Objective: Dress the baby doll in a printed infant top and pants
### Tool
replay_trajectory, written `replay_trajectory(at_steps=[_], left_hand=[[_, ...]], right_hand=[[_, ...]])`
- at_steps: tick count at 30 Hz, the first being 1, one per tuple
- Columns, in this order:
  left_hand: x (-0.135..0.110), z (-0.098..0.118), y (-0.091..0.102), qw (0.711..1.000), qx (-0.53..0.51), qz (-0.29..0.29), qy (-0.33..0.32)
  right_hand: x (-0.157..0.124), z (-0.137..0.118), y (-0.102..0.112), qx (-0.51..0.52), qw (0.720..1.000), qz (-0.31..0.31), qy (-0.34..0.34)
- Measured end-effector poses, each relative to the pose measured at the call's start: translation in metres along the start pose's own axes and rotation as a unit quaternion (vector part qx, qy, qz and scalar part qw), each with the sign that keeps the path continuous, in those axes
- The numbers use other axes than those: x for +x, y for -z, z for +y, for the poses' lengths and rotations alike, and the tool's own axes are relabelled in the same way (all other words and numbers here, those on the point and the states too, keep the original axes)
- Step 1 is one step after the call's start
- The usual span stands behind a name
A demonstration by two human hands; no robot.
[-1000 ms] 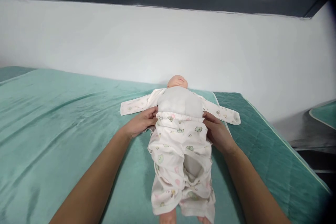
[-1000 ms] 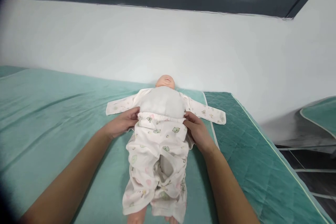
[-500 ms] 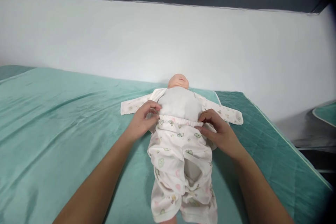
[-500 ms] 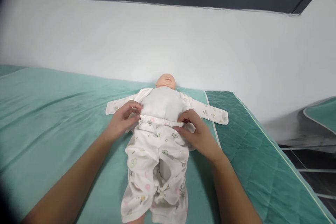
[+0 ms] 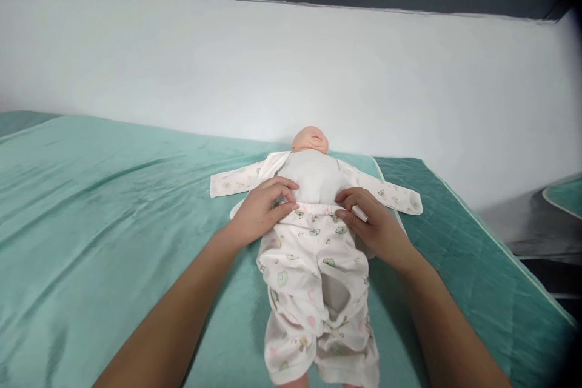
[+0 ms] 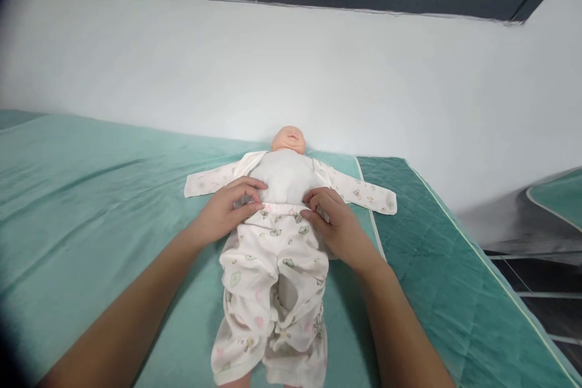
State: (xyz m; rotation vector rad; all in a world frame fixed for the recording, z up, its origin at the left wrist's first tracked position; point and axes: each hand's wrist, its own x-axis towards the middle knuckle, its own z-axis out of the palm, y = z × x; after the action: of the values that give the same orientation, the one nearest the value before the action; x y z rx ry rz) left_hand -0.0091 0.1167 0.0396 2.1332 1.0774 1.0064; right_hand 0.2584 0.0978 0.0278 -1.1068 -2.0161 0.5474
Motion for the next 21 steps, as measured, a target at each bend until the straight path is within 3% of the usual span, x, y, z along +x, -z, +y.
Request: replay_trajectory(at_steps=[6,8,11,15,18,21], left_hand=[[0.029,-0.014,-0.011,0.99,-0.001,0.09,0.107],[0.041,-0.023,-0.013,0.986,-0.022,0.107,0.128],[0.05,-0.034,-0.014,0.98,-0.105,0.08,0.147],[0.041,-0.034,-0.012,0.963,-0.207,0.059,0.16],[0.03,-0.026,-0.006,0.969,-0.193,0.049,0.145],[0.024,-0.022,0.003,0.977,-0.162,0.009,0.135]], right_hand=[[0.024,0.01,-0.014,-0.023,0.988,0.086,-0.123],[0.036,0.018,-0.016,0.014,0.982,0.085,-0.168],[0.048,0.027,-0.016,0.13,0.967,0.045,-0.214],[0.045,0.026,-0.015,0.232,0.946,0.032,-0.224],[0.033,0.018,-0.016,0.215,0.953,0.059,-0.203],[0.025,0.016,-0.016,0.158,0.974,0.092,-0.135]])
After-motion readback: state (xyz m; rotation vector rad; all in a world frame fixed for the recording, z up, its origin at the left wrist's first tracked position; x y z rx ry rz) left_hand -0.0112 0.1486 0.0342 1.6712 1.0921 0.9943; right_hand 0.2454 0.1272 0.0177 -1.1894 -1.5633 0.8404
